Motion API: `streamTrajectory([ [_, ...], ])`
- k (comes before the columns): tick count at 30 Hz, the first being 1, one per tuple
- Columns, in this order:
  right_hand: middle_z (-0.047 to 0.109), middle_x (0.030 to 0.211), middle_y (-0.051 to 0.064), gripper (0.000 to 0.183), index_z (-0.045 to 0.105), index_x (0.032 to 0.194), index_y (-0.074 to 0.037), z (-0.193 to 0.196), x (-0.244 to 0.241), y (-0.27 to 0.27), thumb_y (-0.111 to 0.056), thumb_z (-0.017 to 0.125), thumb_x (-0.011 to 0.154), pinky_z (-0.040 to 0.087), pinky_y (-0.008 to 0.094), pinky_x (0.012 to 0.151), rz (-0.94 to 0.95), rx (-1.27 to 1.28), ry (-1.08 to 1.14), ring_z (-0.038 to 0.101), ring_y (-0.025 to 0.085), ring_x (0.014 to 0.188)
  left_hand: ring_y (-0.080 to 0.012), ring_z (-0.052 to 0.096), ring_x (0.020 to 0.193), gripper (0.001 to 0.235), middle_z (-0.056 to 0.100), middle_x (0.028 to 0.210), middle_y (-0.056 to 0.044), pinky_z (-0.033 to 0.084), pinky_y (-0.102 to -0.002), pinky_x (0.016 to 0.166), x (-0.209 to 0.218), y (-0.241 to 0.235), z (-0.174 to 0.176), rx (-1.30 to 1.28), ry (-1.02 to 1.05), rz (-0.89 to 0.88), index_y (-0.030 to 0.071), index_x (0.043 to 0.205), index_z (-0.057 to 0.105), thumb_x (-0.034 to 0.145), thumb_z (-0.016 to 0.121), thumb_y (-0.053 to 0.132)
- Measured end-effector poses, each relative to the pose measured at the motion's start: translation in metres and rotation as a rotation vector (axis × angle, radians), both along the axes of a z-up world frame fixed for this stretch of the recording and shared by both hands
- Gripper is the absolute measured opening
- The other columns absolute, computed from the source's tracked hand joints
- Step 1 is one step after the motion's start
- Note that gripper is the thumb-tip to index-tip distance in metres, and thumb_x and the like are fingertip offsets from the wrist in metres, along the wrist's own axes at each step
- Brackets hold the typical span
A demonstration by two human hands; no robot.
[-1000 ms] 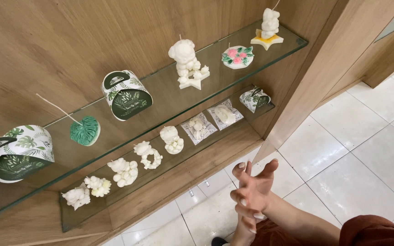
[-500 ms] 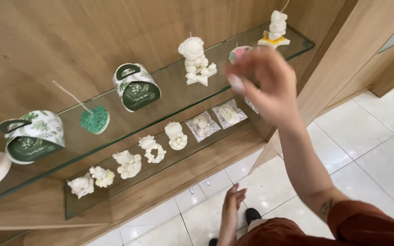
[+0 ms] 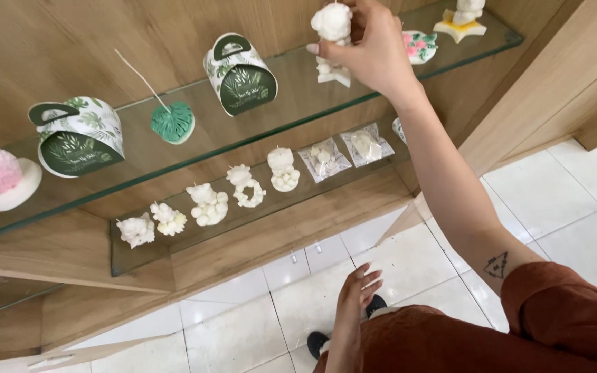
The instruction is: Organizing and inspecting various decorative candles and packaged items on display shelves in a studio.
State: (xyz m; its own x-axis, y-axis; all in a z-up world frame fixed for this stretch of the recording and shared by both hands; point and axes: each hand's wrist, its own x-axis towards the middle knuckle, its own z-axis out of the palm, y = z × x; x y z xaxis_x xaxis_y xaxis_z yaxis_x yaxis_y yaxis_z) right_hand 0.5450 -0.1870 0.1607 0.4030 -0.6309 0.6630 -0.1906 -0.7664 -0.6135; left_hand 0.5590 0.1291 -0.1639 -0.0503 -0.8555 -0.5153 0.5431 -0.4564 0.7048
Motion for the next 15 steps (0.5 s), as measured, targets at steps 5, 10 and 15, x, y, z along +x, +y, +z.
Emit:
streamTrajectory([
  [5, 0.076, 0.107, 0.009, 0.032, 0.066, 0.116, 0.004, 0.0, -0.002, -0.001, -0.008, 0.089, 0.096, 0.067, 0.029, 0.085, 0.023, -0.084, -0.05, 0.078, 0.016, 0.099, -0.0168, 0.064, 0.13, 0.059, 0.069, 0.139, -0.006, 0.04, -0.032, 0.111, 0.011, -0.006, 0.062, -0.023, -0.063, -0.044, 0.016, 0.149, 0.05, 0.099, 0.041, 0.047],
  [10, 0.074, 0.109, 0.01, 0.032, 0.064, 0.117, 0.004, 0.018, -0.021, 0.019, -0.007, 0.088, 0.099, 0.068, 0.031, 0.089, 0.062, -0.095, -0.102, 0.078, 0.019, 0.101, -0.0206, 0.064, 0.13, 0.058, 0.068, 0.139, -0.009, 0.04, -0.037, 0.11, 0.012, -0.014, 0.098, -0.076, -0.086, -0.057, 0.015, 0.148, 0.052, 0.1, 0.039, 0.045],
  [15, 0.073, 0.116, 0.012, 0.047, 0.052, 0.134, 0.002, 0.037, -0.061, 0.094, -0.005, 0.084, 0.101, 0.065, 0.033, 0.094, 0.148, 0.018, -0.117, 0.077, 0.021, 0.107, -0.0237, 0.063, 0.134, 0.06, 0.064, 0.145, -0.012, 0.041, -0.04, 0.114, 0.017, -0.019, 0.133, -0.2, 0.026, -0.044, 0.015, 0.152, 0.046, 0.1, 0.038, 0.043],
])
